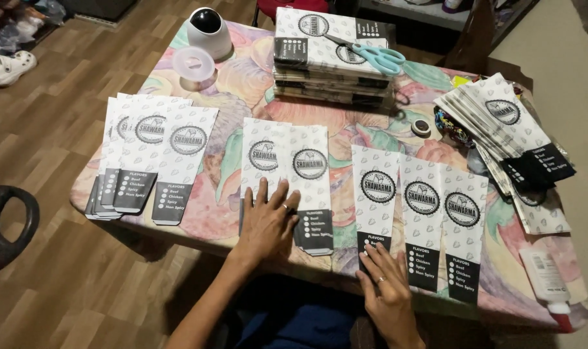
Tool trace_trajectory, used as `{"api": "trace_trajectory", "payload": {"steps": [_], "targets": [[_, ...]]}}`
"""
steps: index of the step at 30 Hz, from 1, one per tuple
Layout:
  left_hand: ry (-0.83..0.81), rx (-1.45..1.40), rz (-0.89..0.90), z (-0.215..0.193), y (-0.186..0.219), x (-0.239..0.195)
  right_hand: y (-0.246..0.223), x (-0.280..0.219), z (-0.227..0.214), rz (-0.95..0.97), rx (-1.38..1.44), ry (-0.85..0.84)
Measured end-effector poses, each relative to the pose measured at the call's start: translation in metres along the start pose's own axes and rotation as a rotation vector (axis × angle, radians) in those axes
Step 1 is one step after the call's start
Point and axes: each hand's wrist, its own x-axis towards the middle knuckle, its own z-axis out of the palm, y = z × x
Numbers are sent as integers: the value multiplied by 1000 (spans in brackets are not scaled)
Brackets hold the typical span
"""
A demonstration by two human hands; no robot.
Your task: Assembling paper bags by folding the bottom edges and applying glue to seal them.
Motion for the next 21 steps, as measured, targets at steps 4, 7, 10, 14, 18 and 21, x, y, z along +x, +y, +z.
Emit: {"api": "trace_trajectory", "payload": {"steps": [4, 7, 10, 14, 18, 21], "targets": [[-104, -9, -7, 8, 10, 1, 1, 1, -4, 5, 50, 4], [-47, -15, 74, 5, 24, -2, -2, 2, -3, 20, 63, 8], [14, -101, 132, 3, 39, -7, -1, 1, -3, 25, 51, 5], [53, -167, 146, 5, 42, -9, -3, 0, -2, 85, 4, -15], [140, -36, 130, 33, 38, -9, -7, 11, 10, 29, -43, -14], [106, -16, 112, 35, 36, -8, -24, 28, 21, -77, 39, -65]]}}
